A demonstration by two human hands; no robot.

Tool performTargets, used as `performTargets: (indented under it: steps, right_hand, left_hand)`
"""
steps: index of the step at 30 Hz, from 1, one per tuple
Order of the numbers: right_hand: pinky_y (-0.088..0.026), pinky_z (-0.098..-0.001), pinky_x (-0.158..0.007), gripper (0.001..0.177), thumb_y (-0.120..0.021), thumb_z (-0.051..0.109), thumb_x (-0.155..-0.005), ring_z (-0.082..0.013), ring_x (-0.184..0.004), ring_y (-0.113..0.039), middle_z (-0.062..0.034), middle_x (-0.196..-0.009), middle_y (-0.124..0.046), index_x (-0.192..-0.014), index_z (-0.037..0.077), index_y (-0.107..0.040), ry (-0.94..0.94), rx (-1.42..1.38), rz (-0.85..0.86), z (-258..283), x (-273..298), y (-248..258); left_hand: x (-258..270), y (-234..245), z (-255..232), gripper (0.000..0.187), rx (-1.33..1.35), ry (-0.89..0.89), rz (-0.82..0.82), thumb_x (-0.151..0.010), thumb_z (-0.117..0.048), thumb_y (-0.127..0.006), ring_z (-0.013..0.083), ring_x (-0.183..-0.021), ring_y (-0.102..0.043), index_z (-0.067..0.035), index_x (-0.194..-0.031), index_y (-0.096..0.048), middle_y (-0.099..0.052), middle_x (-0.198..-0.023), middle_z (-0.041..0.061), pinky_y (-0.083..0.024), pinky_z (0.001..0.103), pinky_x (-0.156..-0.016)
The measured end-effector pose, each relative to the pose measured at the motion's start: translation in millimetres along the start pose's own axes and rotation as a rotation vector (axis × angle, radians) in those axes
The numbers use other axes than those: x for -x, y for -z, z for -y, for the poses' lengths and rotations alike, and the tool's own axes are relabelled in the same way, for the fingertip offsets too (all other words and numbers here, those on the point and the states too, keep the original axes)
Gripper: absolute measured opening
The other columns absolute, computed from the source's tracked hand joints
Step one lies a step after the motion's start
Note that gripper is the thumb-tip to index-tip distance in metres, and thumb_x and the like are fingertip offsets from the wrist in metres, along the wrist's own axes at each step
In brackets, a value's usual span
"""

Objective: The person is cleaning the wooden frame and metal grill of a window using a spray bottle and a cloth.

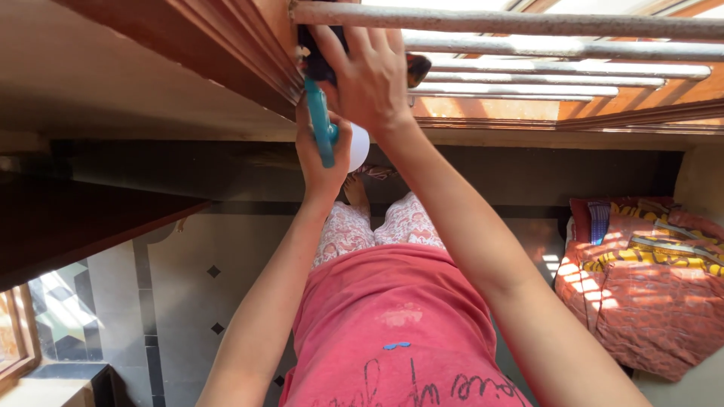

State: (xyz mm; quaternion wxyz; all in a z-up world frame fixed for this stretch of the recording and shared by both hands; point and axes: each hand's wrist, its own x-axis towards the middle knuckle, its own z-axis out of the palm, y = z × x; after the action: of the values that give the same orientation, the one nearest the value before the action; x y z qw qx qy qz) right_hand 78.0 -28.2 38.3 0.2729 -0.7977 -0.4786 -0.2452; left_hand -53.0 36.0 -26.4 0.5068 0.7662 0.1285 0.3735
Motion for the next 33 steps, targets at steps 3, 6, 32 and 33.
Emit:
performTargets:
  steps: [3, 6, 32, 33]
  right_hand:
    - [-0.040, -0.0493, -0.094, 0.056, -0.069, 0.039, -0.097, -0.0378, -0.114, -0.054, -0.0208, -0.135, -0.056, -0.145, 0.012, -0.056, 0.043, 0.083, -0.003, -31.1, 29.4, 1.8]
    - [-0.038, -0.0514, -0.092, 0.042, -0.066, 0.019, -0.100, -0.0337, -0.104, -0.054, -0.0102, -0.115, -0.058, -0.142, 0.024, -0.064, -0.043, 0.218, 0.142, -69.3, 61.6, 12.4]
    - [-0.032, -0.0488, -0.104, 0.026, -0.061, 0.033, -0.107, -0.0289, -0.115, -0.051, -0.0079, -0.122, -0.058, -0.131, 0.022, -0.064, -0.096, 0.204, -0.196, -86.5, 67.3, 49.4]
    - [-0.032, -0.0488, -0.104, 0.026, -0.061, 0.033, -0.107, -0.0289, -0.115, -0.051, -0.0079, -0.122, -0.058, -0.131, 0.022, -0.064, -0.100, 0.209, -0.197, -97.7, 73.8, 53.6]
  left_hand:
    - [1.1, -6.1, -2.7, 0.059, 0.169, 0.371, 0.048, -0.095, -0.010, -0.067, 0.0141, -0.091, -0.065, -0.001, -0.149, -0.044, -0.067, -0.095, 0.006, -0.055, 0.033, -0.091]
    - [-7.6, -13.8, -8.3, 0.057, 0.103, 0.218, 0.021, -0.096, -0.004, -0.065, 0.0153, -0.093, -0.060, 0.000, -0.149, -0.047, -0.059, -0.106, 0.008, -0.053, 0.033, -0.094]
    - [-23.0, -88.4, -43.1, 0.059, 0.266, 0.357, 0.154, -0.094, -0.003, -0.067, 0.0101, -0.077, -0.062, 0.000, -0.149, -0.046, -0.064, -0.084, 0.001, -0.054, 0.028, -0.074]
    - [-22.9, -90.5, -44.2, 0.059, 0.269, 0.356, 0.161, -0.094, -0.003, -0.067, 0.0101, -0.077, -0.062, 0.000, -0.149, -0.046, -0.064, -0.084, 0.001, -0.054, 0.028, -0.074]
